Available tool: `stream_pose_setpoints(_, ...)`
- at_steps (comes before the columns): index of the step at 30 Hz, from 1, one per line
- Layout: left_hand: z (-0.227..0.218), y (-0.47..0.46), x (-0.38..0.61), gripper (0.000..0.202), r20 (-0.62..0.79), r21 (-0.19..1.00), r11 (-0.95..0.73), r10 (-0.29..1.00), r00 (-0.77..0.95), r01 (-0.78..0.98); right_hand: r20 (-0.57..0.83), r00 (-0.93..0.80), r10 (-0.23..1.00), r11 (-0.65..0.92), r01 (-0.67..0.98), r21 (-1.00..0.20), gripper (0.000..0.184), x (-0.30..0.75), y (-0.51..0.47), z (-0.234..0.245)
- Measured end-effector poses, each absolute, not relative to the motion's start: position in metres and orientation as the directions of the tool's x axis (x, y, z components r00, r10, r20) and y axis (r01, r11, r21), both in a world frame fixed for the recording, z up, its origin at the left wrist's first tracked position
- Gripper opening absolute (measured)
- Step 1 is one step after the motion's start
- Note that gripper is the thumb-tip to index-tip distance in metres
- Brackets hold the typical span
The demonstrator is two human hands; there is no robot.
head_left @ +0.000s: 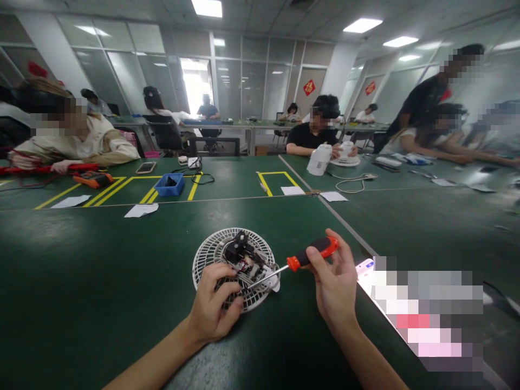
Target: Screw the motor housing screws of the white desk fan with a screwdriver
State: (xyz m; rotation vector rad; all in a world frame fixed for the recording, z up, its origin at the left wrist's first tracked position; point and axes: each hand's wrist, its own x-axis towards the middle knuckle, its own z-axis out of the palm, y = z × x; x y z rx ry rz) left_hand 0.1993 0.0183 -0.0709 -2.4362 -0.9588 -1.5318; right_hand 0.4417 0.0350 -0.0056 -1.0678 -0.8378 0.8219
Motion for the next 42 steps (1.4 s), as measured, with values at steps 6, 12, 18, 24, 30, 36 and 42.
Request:
stream_pose_setpoints(6, -0.069, 0.019, 0.200, 0.013, 0.857, 0.227, -0.755, 0.455, 0.242, 0.615, 0.206, 0.416, 0.886, 0.295, -0.160, -0.942, 0.064, 0.442, 0.034, -0.003)
stream_pose_setpoints(12, -0.073, 0.023, 0.198, 0.016, 0.880, 0.261, -0.681, 0.459, 0.122, 0.684, 0.187, 0.184, 0.965, 0.204, -0.079, -0.976, 0.053, 0.464, 0.038, 0.000)
stream_pose_setpoints(18, -0.076, 0.024, 0.199, 0.017, 0.878, 0.275, -0.650, 0.470, 0.090, 0.709, 0.037, -0.183, 0.982, 0.105, 0.379, -0.919, 0.042, 0.503, 0.041, 0.026)
stream_pose_setpoints(24, -0.075, 0.021, 0.198, 0.018, 0.880, 0.188, -0.695, 0.433, 0.195, 0.694, -0.326, -0.426, 0.844, -0.110, 0.457, -0.883, 0.048, 0.511, 0.039, 0.027)
stream_pose_setpoints(30, -0.074, 0.021, 0.197, 0.017, 0.889, 0.157, -0.729, 0.398, 0.226, 0.667, -0.435, -0.567, 0.699, -0.126, 0.501, -0.856, 0.053, 0.509, 0.035, 0.022)
stream_pose_setpoints(36, -0.071, 0.022, 0.196, 0.020, 0.901, 0.156, -0.719, 0.384, 0.200, 0.677, -0.329, -0.593, 0.734, -0.060, 0.426, -0.903, 0.047, 0.505, 0.031, 0.032)
stream_pose_setpoints(42, -0.055, 0.029, 0.202, 0.018, 0.904, 0.142, -0.743, 0.367, 0.220, 0.654, -0.399, -0.440, 0.804, -0.206, 0.424, -0.882, 0.053, 0.500, 0.032, 0.024)
